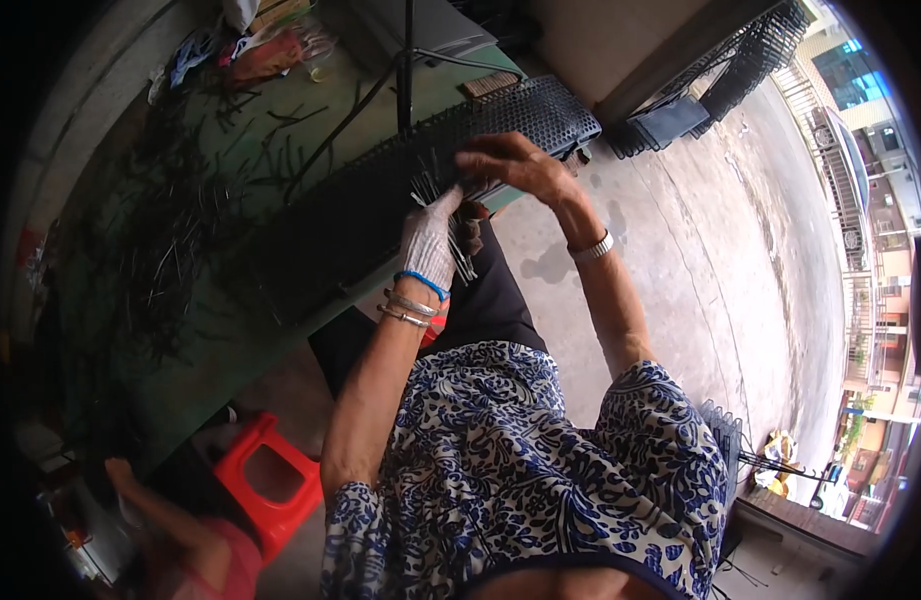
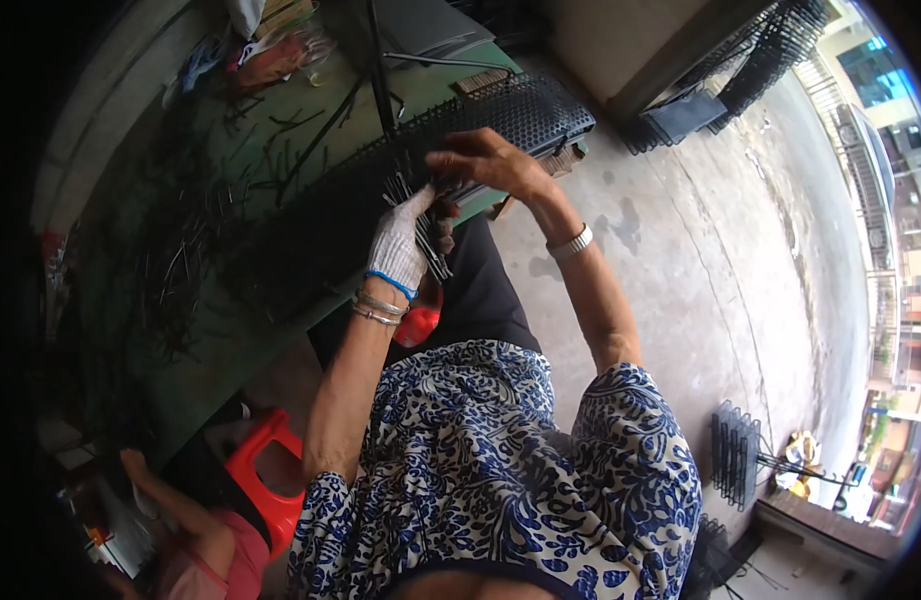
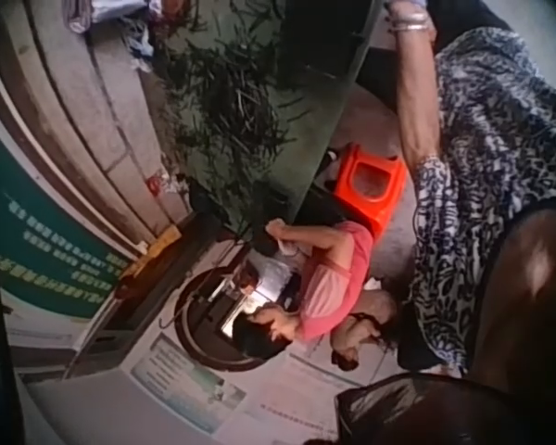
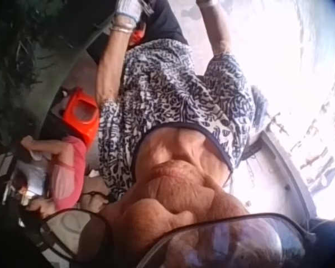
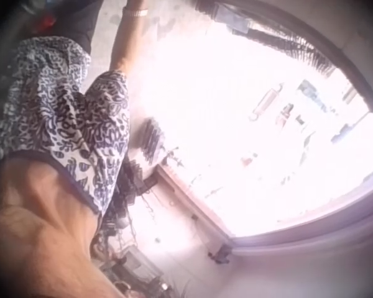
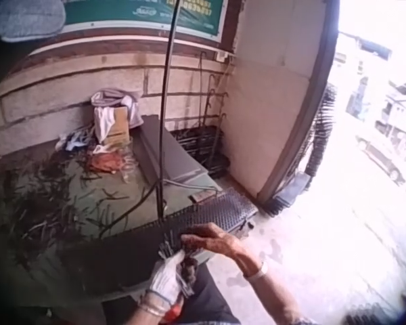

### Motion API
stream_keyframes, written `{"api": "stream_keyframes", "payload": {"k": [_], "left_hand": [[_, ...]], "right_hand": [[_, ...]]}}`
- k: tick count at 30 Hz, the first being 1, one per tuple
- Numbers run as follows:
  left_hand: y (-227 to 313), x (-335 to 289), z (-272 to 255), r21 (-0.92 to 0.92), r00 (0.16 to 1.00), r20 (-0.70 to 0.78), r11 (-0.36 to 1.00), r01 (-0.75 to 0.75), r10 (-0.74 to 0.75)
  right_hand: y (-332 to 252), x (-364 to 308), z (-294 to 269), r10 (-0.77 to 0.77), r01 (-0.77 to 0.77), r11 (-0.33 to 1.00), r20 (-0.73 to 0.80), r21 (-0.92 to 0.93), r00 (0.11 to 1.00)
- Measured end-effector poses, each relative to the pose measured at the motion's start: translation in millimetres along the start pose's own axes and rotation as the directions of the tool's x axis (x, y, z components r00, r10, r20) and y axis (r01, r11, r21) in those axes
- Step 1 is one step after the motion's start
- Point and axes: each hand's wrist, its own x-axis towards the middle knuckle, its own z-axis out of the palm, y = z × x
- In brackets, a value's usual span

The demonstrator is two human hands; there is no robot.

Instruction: Sorting thin metal strips and inserting them into a grid-like rack on a work table.

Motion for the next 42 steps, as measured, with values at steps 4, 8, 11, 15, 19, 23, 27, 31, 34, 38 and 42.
{"api": "stream_keyframes", "payload": {"k": [4, 8, 11, 15, 19, 23, 27, 31, 34, 38, 42], "left_hand": [[1.4, -5.6, 10.7, 0.103, 0.999, -0.036, 0.995, 0.01, -0.006], [-5.8, -1.0, 10.3, 0.137, 0.996, -0.066, 0.989, -0.054, 0.064], [-5.6, -0.4, 12.9, 0.153, 0.996, -0.059, 0.987, -0.055, 0.065], [-9.3, 2.5, 10.7, 0.107, 0.996, -0.053, 0.992, -0.069, 0.075], [-12.8, 9.8, 2.8, -0.067, 0.996, 0.04, 0.994, 0.086, -0.084], [-12.5, 6.8, 4.6, -0.146, 0.981, 0.098, 0.973, 0.182, -0.169], [-12.7, 6.6, 4.7, -0.218, 0.968, 0.161, 0.95, 0.223, -0.19], [-9.9, 4.2, 5.3, -0.253, 0.966, 0.166, 0.938, 0.237, -0.199], [-8.3, 2.0, 4.2, -0.26, 0.97, 0.088, 0.935, 0.242, -0.227], [-9.6, 6.7, -0.4, -0.229, 0.964, 0.154, 0.941, 0.25, -0.218], [-8.2, 7.2, -0.3, -0.236, 0.954, 0.213, 0.936, 0.26, -0.212]], "right_hand": [[16.5, -7.6, -4.0, -0.069, 0.06, 0.986, -0.054, -0.157, 0.996], [9.9, 3.6, -10.6, -0.006, 0.004, 1.0, 0.166, 0.012, 0.986], [10.0, -1.4, -9.3, -0.155, 0.153, 0.988, 0.09, 0.027, 0.984], [8.0, -0.6, -16.0, -0.024, 0.014, 0.991, 0.079, 0.133, 0.997], [16.4, 22.1, -41.2, -0.195, 0.216, 0.976, -0.335, 0.026, 0.922], [16.8, 43.4, -43.8, -0.368, 0.291, 0.93, -0.583, -0.226, 0.724], [34.7, 66.2, -44.1, -0.473, 0.294, 0.878, -0.592, -0.378, 0.652], [41.0, 73.4, -40.8, -0.489, 0.314, 0.869, -0.568, -0.383, 0.662], [39.3, 72.8, -39.3, -0.491, 0.3, 0.863, -0.536, -0.406, 0.687], [39.3, 73.5, -41.5, -0.498, 0.319, 0.856, -0.482, -0.407, 0.72], [57.9, 80.9, -46.4, -0.549, 0.341, 0.81, -0.414, -0.478, 0.726]]}}
